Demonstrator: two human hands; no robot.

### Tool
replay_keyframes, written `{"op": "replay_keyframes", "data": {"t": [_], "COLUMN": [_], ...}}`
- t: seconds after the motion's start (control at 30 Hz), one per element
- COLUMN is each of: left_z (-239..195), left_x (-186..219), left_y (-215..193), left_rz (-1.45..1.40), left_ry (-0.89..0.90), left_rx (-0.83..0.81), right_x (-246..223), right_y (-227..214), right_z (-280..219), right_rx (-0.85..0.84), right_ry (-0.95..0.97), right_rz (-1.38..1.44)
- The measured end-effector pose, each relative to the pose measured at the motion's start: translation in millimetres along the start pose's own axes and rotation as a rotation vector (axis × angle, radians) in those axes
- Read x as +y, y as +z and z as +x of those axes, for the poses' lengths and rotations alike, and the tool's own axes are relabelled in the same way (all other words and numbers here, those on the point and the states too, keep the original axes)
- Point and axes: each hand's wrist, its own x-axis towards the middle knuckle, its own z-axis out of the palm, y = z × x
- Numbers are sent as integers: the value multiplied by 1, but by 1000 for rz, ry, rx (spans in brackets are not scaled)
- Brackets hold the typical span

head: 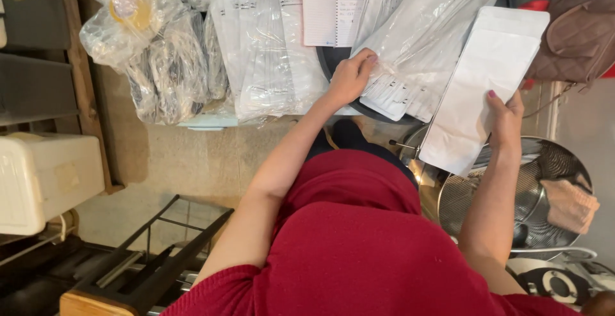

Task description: Sorting, stacking, and taping plastic bags for packaging

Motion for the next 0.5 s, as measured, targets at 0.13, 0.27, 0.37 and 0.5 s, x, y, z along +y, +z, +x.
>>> {"op": "replay_keyframes", "data": {"t": [0.13,0.27,0.37,0.5], "left_z": [5,6,-25,-95], "left_x": [0,-27,-29,-35], "left_y": [-20,-38,-61,-106], "left_rz": [-89,-43,-2,449], "left_ry": [3,118,169,230], "left_rx": [-56,-137,-194,-101], "right_x": [-7,-12,-32,-36], "right_y": [4,8,31,36], "right_z": [-17,-41,-71,-96], "right_rx": [48,144,129,112], "right_ry": [-38,-129,-314,-546], "right_rz": [-46,-103,-118,-131]}}
